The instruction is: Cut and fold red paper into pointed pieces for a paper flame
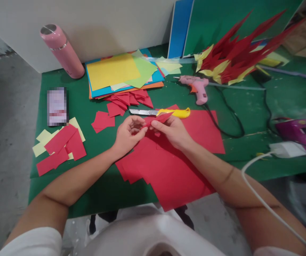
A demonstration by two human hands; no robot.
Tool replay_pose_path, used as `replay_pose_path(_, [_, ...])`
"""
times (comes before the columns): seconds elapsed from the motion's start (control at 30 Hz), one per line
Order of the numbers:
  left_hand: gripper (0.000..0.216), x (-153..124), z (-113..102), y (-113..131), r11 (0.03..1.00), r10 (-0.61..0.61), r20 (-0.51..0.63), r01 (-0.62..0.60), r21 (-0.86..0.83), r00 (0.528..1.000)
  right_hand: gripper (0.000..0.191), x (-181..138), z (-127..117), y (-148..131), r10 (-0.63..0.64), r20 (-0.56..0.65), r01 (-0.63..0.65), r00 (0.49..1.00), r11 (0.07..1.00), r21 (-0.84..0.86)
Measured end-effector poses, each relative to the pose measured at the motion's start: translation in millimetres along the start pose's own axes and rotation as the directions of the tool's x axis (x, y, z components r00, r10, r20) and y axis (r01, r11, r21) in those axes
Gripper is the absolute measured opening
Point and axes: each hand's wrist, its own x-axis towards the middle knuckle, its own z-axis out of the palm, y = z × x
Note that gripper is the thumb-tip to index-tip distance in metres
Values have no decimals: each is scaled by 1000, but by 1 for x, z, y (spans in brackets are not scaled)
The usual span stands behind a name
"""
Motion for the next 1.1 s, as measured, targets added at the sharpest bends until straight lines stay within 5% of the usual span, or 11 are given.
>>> replay_pose_path(0.6, [47, 3, -1, 1, 969, -117, -31, 108, -221, 993, 38, 2, 0, 4, 13, -19, -12, 1000, 998, 69])
replay_pose_path(0.87, [41, 3, 0, 1, 986, -37, -30, 31, -161, 999, 40, 1, -3, 6, 16, -90, -11, 996, 999, 53])
replay_pose_path(1.1, [36, 2, 1, 2, 986, -24, -29, 19, -168, 999, 39, 0, 2, 3, 16, -31, -13, 999, 995, 95])
